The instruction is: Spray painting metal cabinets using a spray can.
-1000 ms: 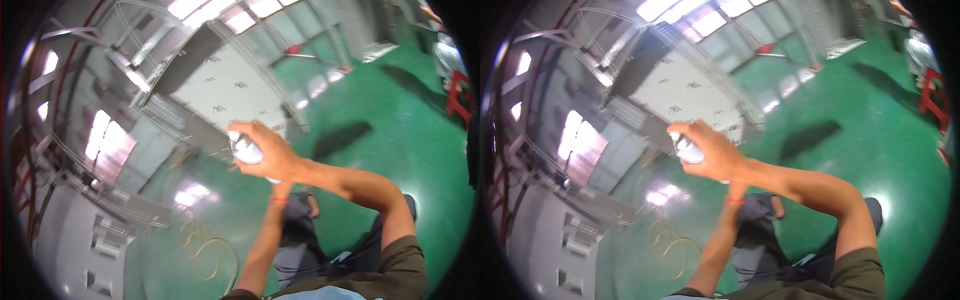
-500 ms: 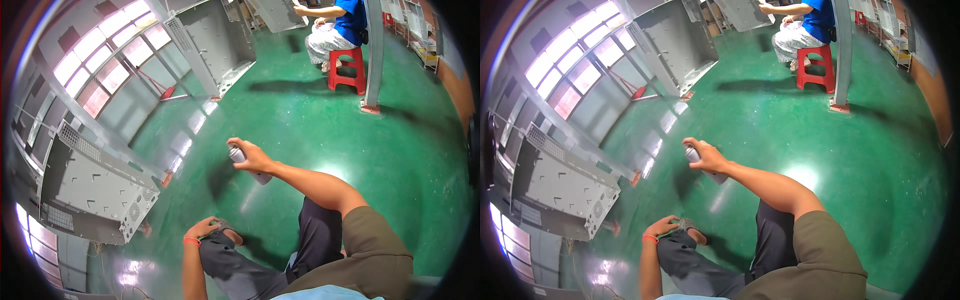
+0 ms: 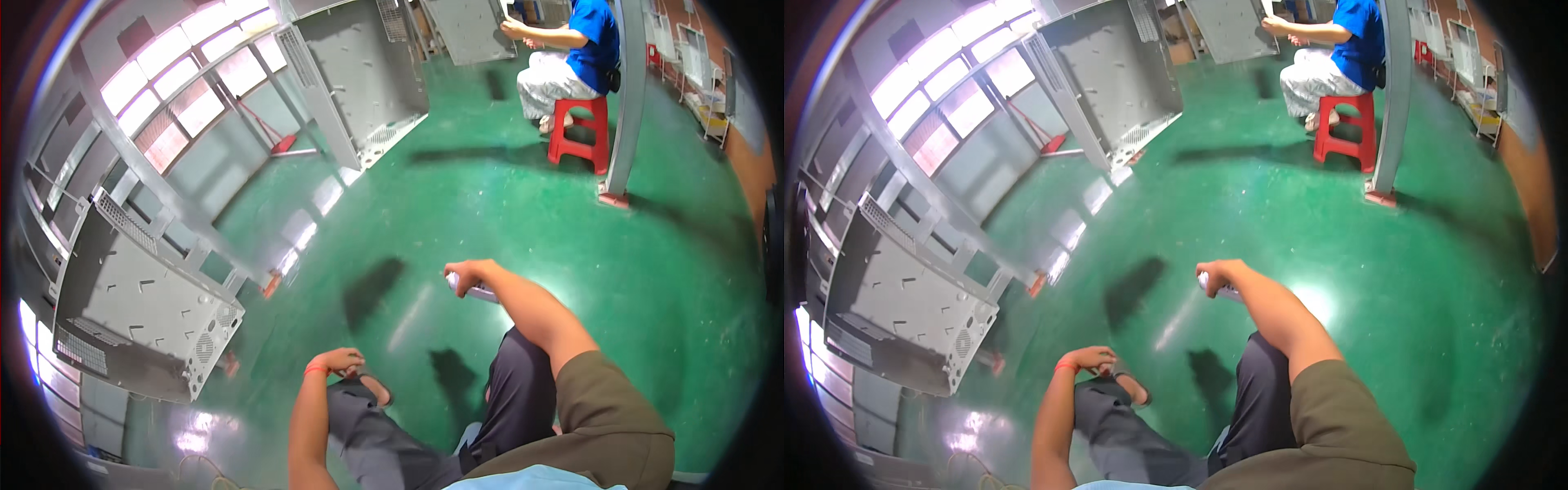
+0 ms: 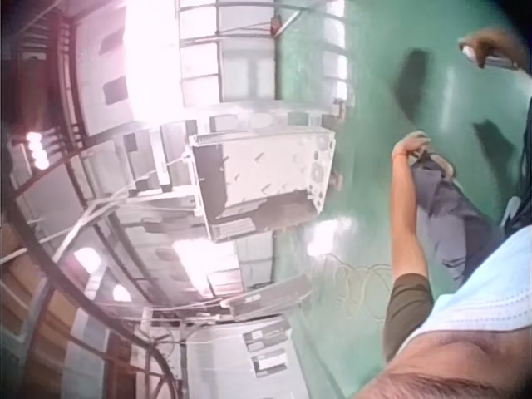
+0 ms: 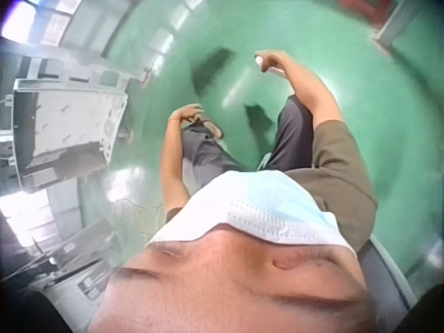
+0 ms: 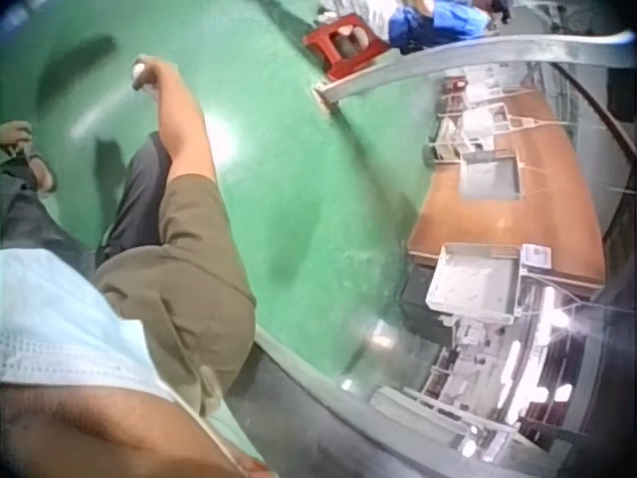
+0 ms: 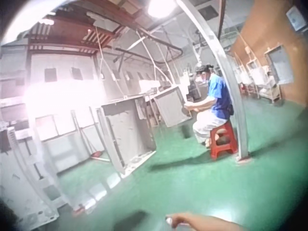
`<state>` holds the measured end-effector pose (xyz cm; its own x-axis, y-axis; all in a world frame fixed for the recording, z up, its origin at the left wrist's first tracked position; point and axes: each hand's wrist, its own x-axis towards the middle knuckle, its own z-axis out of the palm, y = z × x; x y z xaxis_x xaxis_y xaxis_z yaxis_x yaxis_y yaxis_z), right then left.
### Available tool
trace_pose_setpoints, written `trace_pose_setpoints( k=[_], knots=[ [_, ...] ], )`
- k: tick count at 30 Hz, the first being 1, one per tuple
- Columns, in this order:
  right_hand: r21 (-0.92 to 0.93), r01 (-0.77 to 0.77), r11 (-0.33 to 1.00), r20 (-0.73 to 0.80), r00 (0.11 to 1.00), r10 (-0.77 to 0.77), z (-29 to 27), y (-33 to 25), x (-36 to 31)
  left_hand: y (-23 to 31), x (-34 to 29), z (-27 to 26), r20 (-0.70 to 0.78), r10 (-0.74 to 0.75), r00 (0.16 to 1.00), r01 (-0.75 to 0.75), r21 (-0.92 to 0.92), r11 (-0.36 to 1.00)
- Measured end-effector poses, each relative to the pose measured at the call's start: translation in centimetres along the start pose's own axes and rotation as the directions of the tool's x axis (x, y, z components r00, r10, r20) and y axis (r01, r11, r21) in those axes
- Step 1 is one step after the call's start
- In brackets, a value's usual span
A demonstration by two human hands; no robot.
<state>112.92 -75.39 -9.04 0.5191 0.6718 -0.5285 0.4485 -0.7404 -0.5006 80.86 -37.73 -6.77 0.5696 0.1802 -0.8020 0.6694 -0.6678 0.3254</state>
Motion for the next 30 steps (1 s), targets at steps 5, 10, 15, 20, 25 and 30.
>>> trace_pose_setpoints(
  k=[5, 10, 15, 20, 25, 30],
  knots=[
    [-0.109, 0.048, 0.993, 0.136, 0.990, -0.033, -0.8, -5.0, -0.2, -0.9, -0.1, -1.1, -0.172, 0.023, 0.985, -0.012, 0.064, 0.998],
    [-0.097, -0.007, 0.995, 0.077, 0.997, 0.015, -1.6, -4.4, 0.8, 2.8, 0.7, -1.3, -0.153, 0.126, 0.980, -0.125, 0.018, 0.992],
    [-0.098, 0.001, 0.995, 0.082, 0.997, 0.007, -2.4, -5.5, 1.3, 2.5, 0.7, -2.3, -0.136, 0.094, 0.986, -0.085, 0.067, 0.994],
    [-0.086, -0.001, 0.996, 0.091, 0.996, 0.009, -3.2, -4.7, 2.0, 2.3, 1.6, -3.3, -0.126, 0.072, 0.989, -0.062, 0.084, 0.995],
    [-0.092, -0.013, 0.996, 0.088, 0.996, 0.022, -4.0, -3.4, 2.5, 3.7, 1.8, -3.6, -0.122, 0.075, 0.990, -0.068, 0.061, 0.996],
    [-0.103, -0.009, 0.995, 0.078, 0.997, 0.017, -4.8, -2.5, 3.2, 4.0, 3.3, -4.1, -0.117, 0.075, 0.990, -0.068, 0.064, 0.996]
  ],
)
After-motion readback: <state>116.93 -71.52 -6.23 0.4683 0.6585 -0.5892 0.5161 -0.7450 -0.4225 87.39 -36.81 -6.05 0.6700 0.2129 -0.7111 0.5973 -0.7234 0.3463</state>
